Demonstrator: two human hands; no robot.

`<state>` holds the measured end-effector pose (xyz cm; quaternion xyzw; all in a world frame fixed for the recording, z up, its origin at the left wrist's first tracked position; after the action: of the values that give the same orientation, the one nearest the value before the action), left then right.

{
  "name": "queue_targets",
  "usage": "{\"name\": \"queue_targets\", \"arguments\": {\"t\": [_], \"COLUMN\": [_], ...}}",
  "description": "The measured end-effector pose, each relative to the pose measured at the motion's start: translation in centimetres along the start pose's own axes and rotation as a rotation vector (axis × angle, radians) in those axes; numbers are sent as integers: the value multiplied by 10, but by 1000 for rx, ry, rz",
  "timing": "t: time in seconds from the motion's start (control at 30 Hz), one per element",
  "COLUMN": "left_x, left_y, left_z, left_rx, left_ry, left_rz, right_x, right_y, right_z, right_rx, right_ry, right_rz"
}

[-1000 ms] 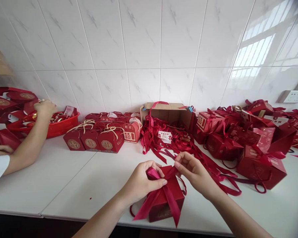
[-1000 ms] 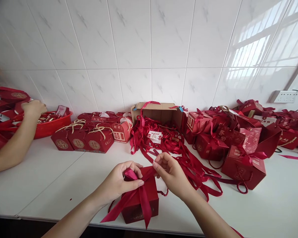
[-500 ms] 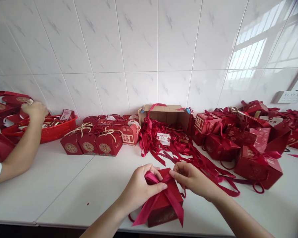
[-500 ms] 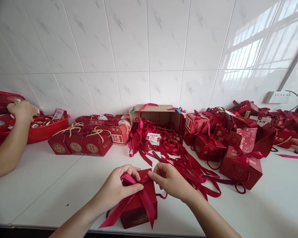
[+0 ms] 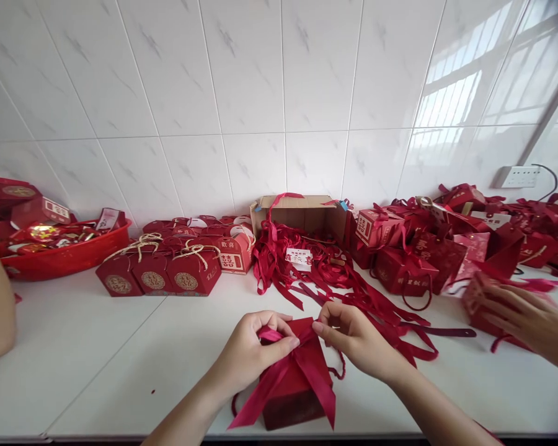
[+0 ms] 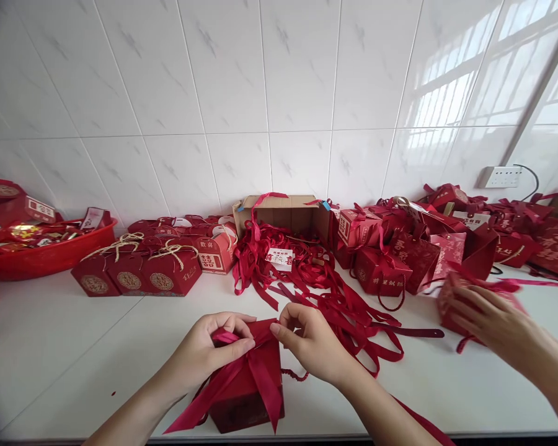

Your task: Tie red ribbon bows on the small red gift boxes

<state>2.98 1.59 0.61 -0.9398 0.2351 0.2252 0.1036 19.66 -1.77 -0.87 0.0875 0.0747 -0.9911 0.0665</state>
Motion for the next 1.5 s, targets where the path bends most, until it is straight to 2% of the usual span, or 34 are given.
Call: {"name": "queue_targets", "arguments": {"t": [0.23, 0.4, 0.73, 0.87, 0.93, 1.1, 1.17, 1.23, 1.33, 1.4, 1.5], "left_x": [1, 3, 9, 7, 5, 5, 10, 12, 9, 3, -8], "left_y": [2, 4, 4, 4, 5, 10, 14, 18, 23, 26, 30], "left_z": [4, 6, 4, 1, 1, -1, -2, -3, 0, 8, 29], "left_rx": [-33, -51, 0, 11, 2, 48, 80, 113, 148, 124, 21], "left_ry": [30, 44, 106, 70, 38, 12, 33, 55, 61, 45, -34], "left_rz": [-15, -9, 38, 48, 47, 65, 69, 12, -108, -133, -129], "right_x": [-2, -3, -2, -1, -2, 8, 14, 15, 0, -30, -105], "right_y": [6, 10, 12, 15, 19, 39, 47, 54, 68, 81, 110], "right_z": [1, -2, 2, -6, -14, -26, -28, -28, -24, -24, -36], "right_rx": [-118, -127, -170, -164, -157, -211, -193, -186, -239, -226, -121], "right_ry": [133, 173, 240, 262, 235, 123, 188, 247, 294, 309, 412], "right_rz": [-96, -125, -170, -200, -167, 190, 239, 168, -82, -321, -766]}}
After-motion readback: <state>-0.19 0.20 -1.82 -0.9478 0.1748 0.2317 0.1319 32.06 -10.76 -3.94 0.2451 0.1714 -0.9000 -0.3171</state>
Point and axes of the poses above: each hand's wrist, its own y-axis away from the middle knuckle, its own x-axis out of the palm, z = x × y, the point moved 5 cm from there along -y, towards the middle knuckle, and after that the axes turned 2 degrees about -y, right-handed, at the moved point
